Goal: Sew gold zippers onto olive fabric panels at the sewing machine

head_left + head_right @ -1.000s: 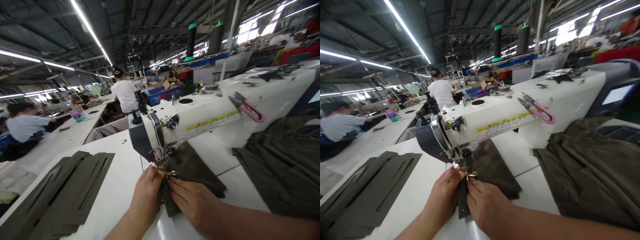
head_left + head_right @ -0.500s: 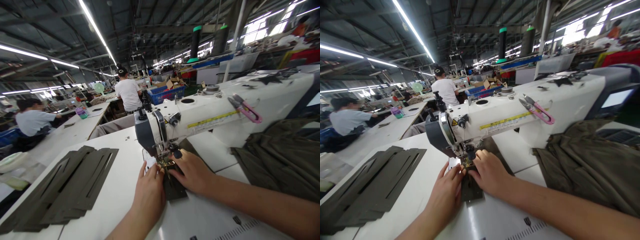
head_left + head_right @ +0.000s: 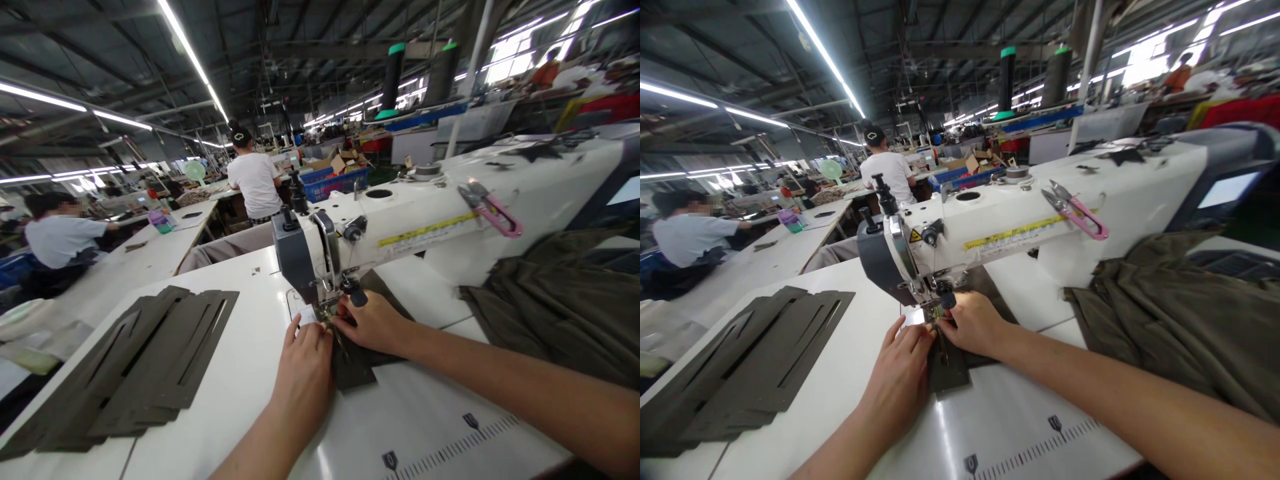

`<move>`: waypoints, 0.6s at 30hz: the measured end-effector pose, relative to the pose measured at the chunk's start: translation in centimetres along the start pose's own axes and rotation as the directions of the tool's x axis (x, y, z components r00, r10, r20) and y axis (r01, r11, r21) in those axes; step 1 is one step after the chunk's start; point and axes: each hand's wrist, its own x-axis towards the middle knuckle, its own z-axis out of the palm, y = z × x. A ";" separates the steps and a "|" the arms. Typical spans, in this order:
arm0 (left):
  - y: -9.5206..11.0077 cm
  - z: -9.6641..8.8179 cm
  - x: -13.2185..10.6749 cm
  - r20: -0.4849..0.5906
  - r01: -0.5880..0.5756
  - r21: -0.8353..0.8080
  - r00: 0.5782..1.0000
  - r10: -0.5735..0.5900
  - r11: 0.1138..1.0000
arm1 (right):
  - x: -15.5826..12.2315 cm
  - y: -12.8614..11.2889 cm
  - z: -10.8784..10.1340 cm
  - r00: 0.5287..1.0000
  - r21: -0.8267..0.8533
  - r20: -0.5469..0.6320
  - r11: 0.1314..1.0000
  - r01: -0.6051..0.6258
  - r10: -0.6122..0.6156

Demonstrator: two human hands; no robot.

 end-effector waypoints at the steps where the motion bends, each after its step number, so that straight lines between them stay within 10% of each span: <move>1: 0.0 0.0 0.0 -0.003 -0.004 -0.004 1.000 0.004 1.000 | 0.1 0.0 0.1 1.000 -0.003 0.003 1.000 -0.017 0.017; 18: -0.1 -0.6 0.6 0.079 -0.027 0.043 0.997 0.024 0.999 | 0.7 -0.8 -0.1 0.959 -0.021 0.119 0.966 -0.256 0.257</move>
